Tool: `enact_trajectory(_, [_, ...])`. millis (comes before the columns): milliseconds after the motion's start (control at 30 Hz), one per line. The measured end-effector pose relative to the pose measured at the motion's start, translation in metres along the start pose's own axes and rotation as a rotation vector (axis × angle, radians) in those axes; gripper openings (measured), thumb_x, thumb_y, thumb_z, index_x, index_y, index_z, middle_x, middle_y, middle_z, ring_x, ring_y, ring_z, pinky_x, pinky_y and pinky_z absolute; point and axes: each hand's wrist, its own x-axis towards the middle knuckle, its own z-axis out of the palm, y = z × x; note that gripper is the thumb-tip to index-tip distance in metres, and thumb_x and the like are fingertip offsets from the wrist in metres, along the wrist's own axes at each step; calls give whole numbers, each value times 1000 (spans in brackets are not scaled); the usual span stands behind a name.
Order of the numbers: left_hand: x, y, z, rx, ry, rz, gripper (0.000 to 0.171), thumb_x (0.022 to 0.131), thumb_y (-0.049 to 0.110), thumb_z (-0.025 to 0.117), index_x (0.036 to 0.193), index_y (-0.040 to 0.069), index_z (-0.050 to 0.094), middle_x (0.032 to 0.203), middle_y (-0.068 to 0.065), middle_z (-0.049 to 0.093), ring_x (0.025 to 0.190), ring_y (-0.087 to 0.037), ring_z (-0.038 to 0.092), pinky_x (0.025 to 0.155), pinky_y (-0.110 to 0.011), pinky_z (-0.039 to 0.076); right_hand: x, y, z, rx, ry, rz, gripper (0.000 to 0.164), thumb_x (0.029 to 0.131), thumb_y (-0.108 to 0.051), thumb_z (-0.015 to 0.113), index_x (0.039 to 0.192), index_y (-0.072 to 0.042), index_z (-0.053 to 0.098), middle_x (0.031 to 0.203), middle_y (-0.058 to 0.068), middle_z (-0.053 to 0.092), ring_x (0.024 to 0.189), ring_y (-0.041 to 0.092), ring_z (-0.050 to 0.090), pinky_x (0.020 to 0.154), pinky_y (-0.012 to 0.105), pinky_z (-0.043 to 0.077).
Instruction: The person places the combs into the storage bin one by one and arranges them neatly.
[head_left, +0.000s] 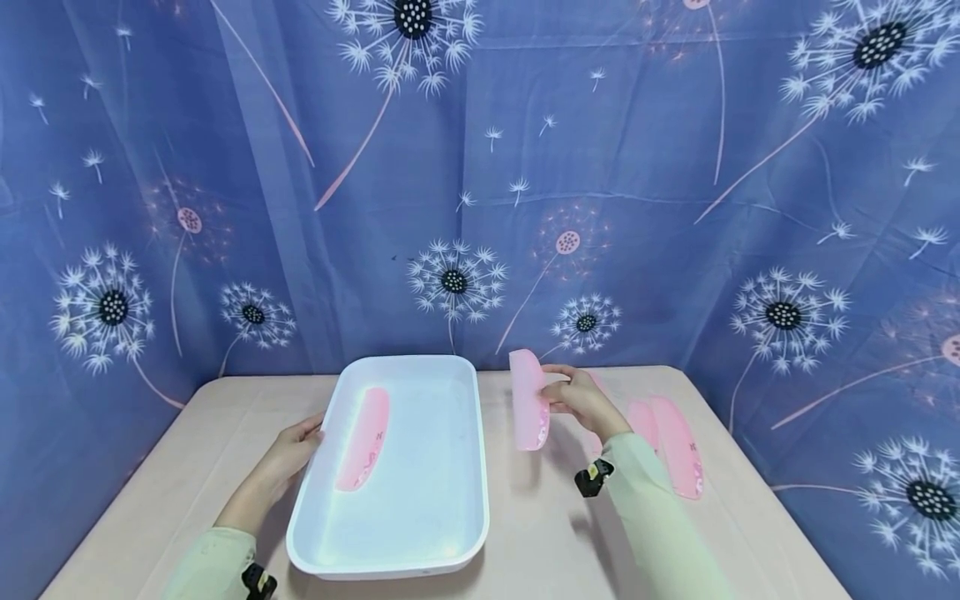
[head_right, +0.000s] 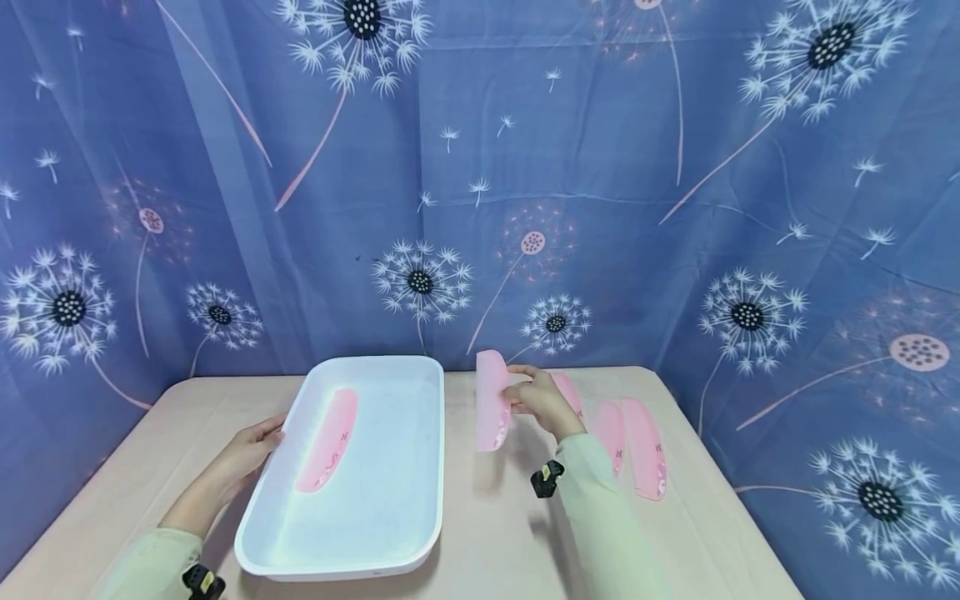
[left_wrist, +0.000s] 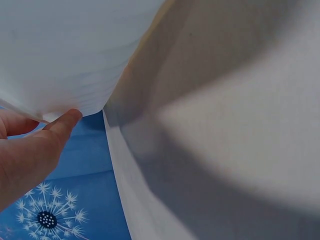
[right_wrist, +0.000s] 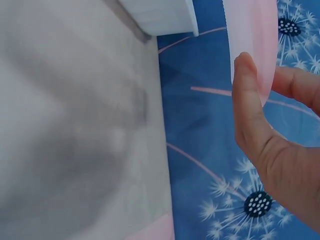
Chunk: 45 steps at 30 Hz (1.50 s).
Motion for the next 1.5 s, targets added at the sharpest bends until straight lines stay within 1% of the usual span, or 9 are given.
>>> enact_trajectory(200, [0,-1,0,-5,5,1,50,103,9,33,149,-6,20,150,-31,24,138,-46,25,112,-52,28,0,-11,10,32,-32,-18,59,85,9,59,139,8,37,98,17,63,71,15,65,67,27,59])
enact_trajectory(300, [0,-1,0,-11,11,-3,50,103,9,33,149,-6,21,150,-31,26,138,-45,26,111,-51,30,0,-16,15,39,-42,-15,59,86,9,59,140,7,37,99,18,63,71,15,65,68,28,59])
enact_trajectory(500, [0,-2,1,-26,6,9,49,103,8,33,149,-7,20,149,-32,27,136,-46,30,110,-50,34,3,-24,28,20,-42,-4,59,85,7,60,140,6,38,103,22,63,74,17,65,73,31,59])
enact_trajectory(700, [1,-1,1,-16,9,19,49,104,8,32,148,-8,20,149,-32,26,137,-46,28,111,-51,32,7,-33,42,-6,-39,-6,60,84,8,60,140,4,40,107,24,61,79,20,66,78,34,59])
enact_trajectory(833, [1,0,1,-14,13,8,49,103,7,32,148,-8,21,149,-32,28,136,-46,30,110,-50,33,9,-39,51,-8,-51,-19,59,84,8,60,140,3,40,113,27,59,83,21,66,81,37,58])
enact_trajectory(933, [0,-1,1,-17,11,1,49,103,8,32,148,-8,21,149,-31,28,136,-45,31,110,-50,34,10,-44,57,-5,-60,-30,59,85,8,60,140,4,40,113,27,60,83,21,65,82,38,58])
enact_trajectory(1067, [1,-1,1,-17,10,6,49,104,8,33,148,-8,21,149,-31,28,136,-45,30,110,-49,33,12,-50,69,5,-50,-29,58,84,8,61,139,3,42,110,25,61,84,22,65,82,38,58])
enact_trajectory(1300, [0,1,0,-21,12,6,49,104,7,33,148,-8,21,149,-31,27,136,-45,30,111,-50,32,18,-57,92,23,-48,-24,59,82,10,63,138,1,45,110,25,60,84,22,65,81,38,58])
enact_trajectory(1500, [1,-1,0,-14,10,-7,49,104,7,33,149,-7,20,150,-31,26,137,-45,29,111,-50,31,21,-61,112,43,-50,-15,59,82,9,63,138,-1,46,107,23,62,80,21,65,79,37,59])
